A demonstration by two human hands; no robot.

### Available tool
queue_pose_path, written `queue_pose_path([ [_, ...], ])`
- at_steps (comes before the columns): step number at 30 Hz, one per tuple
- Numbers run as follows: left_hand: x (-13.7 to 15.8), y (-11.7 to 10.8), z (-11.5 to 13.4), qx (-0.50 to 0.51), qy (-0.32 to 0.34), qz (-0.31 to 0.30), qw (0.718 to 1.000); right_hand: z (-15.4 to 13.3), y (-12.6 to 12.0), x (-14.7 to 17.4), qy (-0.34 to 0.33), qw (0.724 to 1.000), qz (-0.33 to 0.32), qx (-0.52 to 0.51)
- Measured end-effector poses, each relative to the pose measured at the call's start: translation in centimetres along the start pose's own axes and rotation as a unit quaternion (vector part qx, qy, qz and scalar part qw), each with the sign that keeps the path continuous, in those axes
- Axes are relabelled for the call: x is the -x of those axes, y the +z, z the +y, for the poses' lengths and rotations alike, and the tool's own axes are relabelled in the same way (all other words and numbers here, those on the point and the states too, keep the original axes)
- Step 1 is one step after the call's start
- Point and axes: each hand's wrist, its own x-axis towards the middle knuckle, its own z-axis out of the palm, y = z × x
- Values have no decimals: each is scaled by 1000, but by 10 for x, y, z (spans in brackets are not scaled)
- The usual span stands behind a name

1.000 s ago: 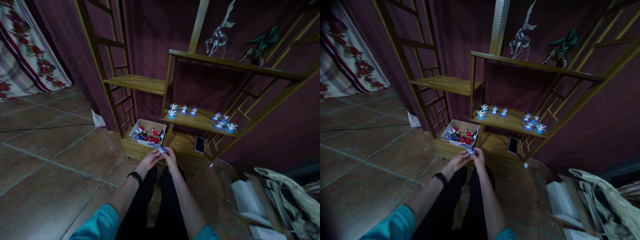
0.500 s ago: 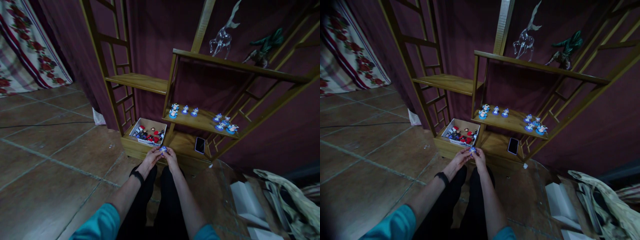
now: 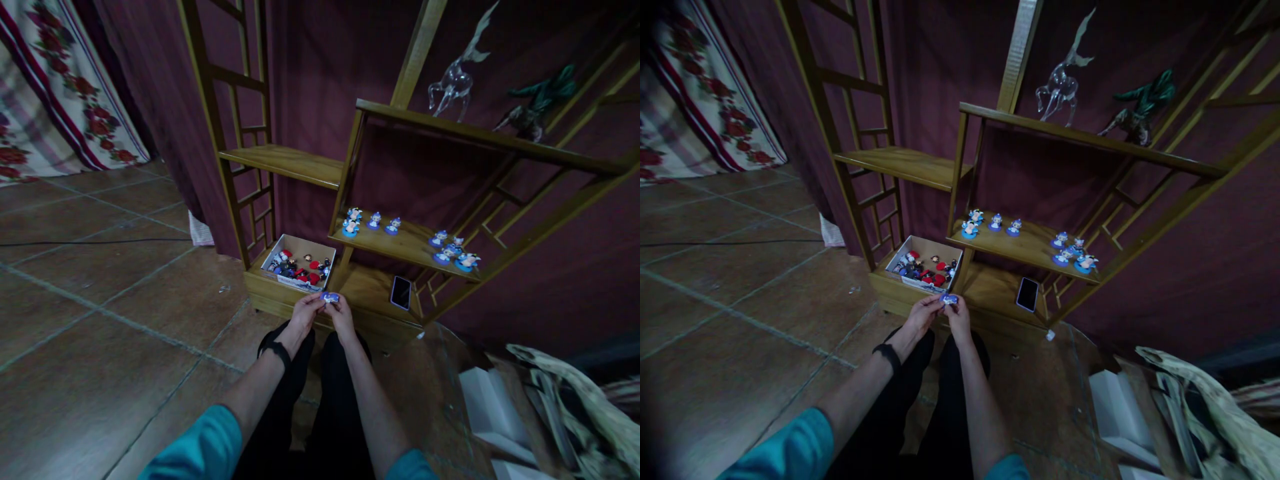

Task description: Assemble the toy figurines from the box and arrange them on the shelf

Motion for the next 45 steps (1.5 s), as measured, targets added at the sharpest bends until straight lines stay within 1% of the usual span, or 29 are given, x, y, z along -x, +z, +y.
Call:
queue_pose_path([
  [5, -3, 0, -3, -20, 16, 13, 1000, 4, 0, -3, -8, 998, 36, 45],
  [12, 0, 0, 2, -24, 11, 10, 1000, 4, -4, -7, -21, 994, 67, 88],
  [17, 2, 1, 5, -25, 3, 12, 1000, 4, -3, -7, -21, 995, 57, 73],
  [20, 3, 0, 6, -32, 8, 10, 999, 6, -3, -6, -30, 995, 68, 74],
  [23, 3, -1, 6, -36, 16, 8, 999, 9, -4, -5, -40, 992, 74, 99],
  [26, 3, -1, 5, -38, 25, 5, 999, 10, -5, -5, -46, 989, 66, 125],
  [29, 3, -2, 3, -49, 34, 6, 998, 10, -5, -5, -69, 984, 67, 149],
  [37, 1, 0, 0, -129, 89, 45, 987, 6, -2, 0, -101, 974, 70, 192],
  [41, -1, -2, -3, -165, 100, 49, 980, 3, -2, 2, -108, 967, 74, 219],
  [45, -3, -3, -6, -172, 98, 58, 978, 1, -2, 4, -115, 957, 75, 256],
])
